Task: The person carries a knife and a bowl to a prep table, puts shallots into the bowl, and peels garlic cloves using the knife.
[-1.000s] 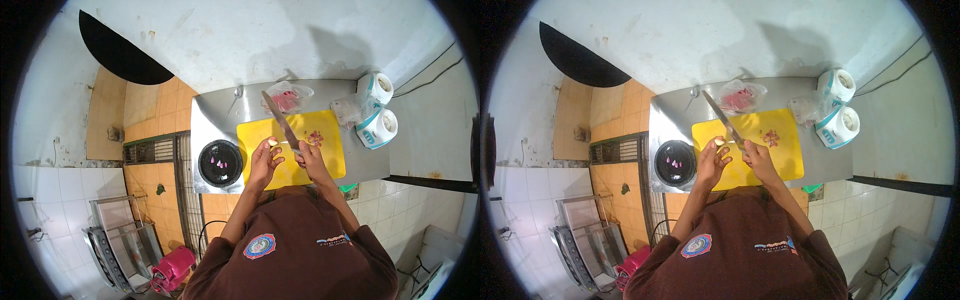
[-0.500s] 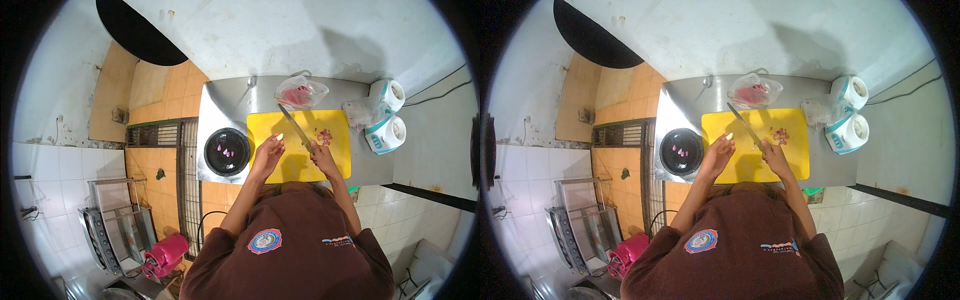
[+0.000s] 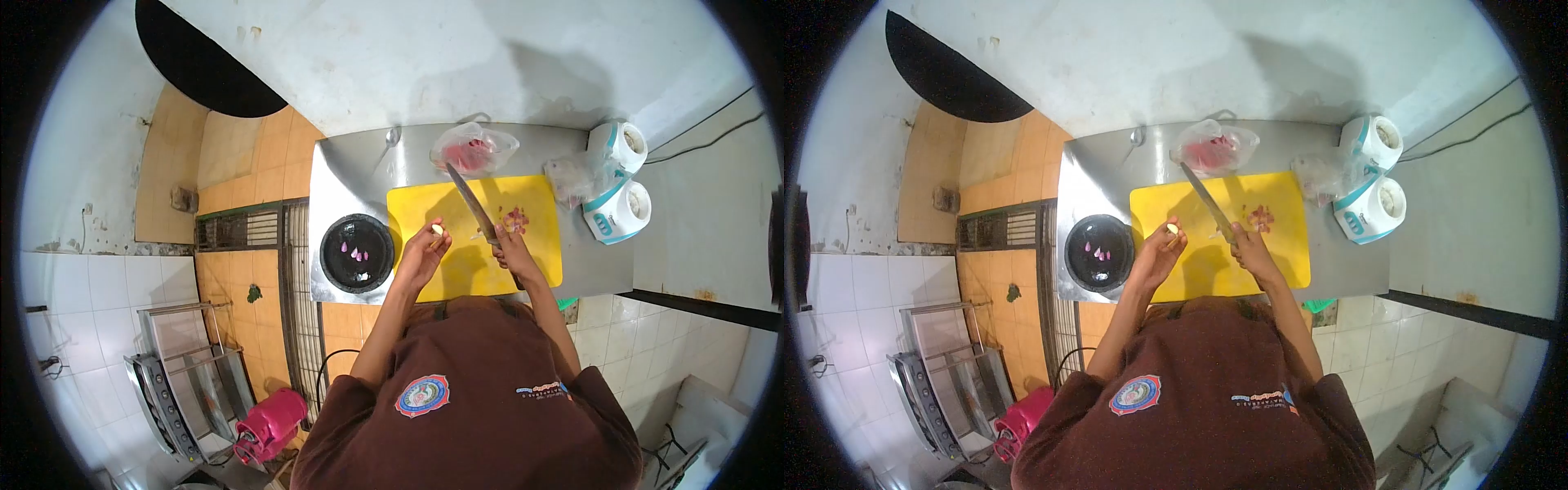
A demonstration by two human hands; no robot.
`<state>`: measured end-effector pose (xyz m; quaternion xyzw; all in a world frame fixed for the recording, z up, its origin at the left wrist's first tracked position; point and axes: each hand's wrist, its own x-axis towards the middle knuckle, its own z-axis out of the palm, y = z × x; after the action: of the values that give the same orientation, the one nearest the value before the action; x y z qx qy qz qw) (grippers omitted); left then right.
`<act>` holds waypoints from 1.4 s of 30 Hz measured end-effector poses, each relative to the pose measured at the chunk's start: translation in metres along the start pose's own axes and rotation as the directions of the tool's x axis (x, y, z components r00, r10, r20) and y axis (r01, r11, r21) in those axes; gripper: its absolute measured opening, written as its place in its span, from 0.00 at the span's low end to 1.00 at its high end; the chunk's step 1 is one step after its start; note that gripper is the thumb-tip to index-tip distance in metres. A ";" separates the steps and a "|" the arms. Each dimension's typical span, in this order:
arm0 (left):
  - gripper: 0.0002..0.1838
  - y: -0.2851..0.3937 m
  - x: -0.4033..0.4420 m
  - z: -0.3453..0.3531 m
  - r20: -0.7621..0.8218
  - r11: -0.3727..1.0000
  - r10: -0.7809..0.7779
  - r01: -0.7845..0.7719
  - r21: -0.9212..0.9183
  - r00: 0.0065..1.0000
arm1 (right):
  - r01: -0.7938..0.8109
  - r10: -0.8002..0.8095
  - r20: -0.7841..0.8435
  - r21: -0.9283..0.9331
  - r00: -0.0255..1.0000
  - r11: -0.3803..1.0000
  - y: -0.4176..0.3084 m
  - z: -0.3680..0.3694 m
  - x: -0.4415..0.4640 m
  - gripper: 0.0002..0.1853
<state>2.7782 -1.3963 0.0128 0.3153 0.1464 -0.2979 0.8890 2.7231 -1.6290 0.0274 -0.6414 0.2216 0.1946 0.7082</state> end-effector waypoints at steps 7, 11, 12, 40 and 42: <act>0.13 -0.002 0.000 0.001 -0.010 0.999 -0.010 0.011 0.032 1.000 | 0.124 -0.125 0.005 -0.128 0.992 0.984 0.012 0.000 0.008 0.28; 0.12 -0.001 -0.003 0.008 -0.060 1.000 -0.011 0.012 0.016 0.998 | 0.152 -0.147 0.055 -0.110 0.988 0.982 0.000 0.004 0.003 0.28; 0.12 -0.001 -0.003 0.009 -0.053 1.000 -0.013 0.014 0.003 0.999 | 0.176 -0.170 0.097 -0.052 0.981 0.983 -0.007 0.008 -0.003 0.28; 0.17 -0.014 -0.012 0.038 -0.093 0.978 0.046 -0.026 0.207 0.995 | 0.420 -0.460 0.016 -0.435 0.888 0.796 -0.035 0.043 -0.029 0.20; 0.18 -0.012 -0.011 0.034 -0.076 0.967 0.045 -0.024 0.254 0.996 | 0.394 -0.415 0.032 -0.383 0.909 0.835 -0.037 0.043 -0.029 0.20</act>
<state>2.7647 -1.4213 0.0375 0.4403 0.1376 -0.2856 0.8400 2.7222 -1.5896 0.0773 -0.8038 0.0574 0.0630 0.5888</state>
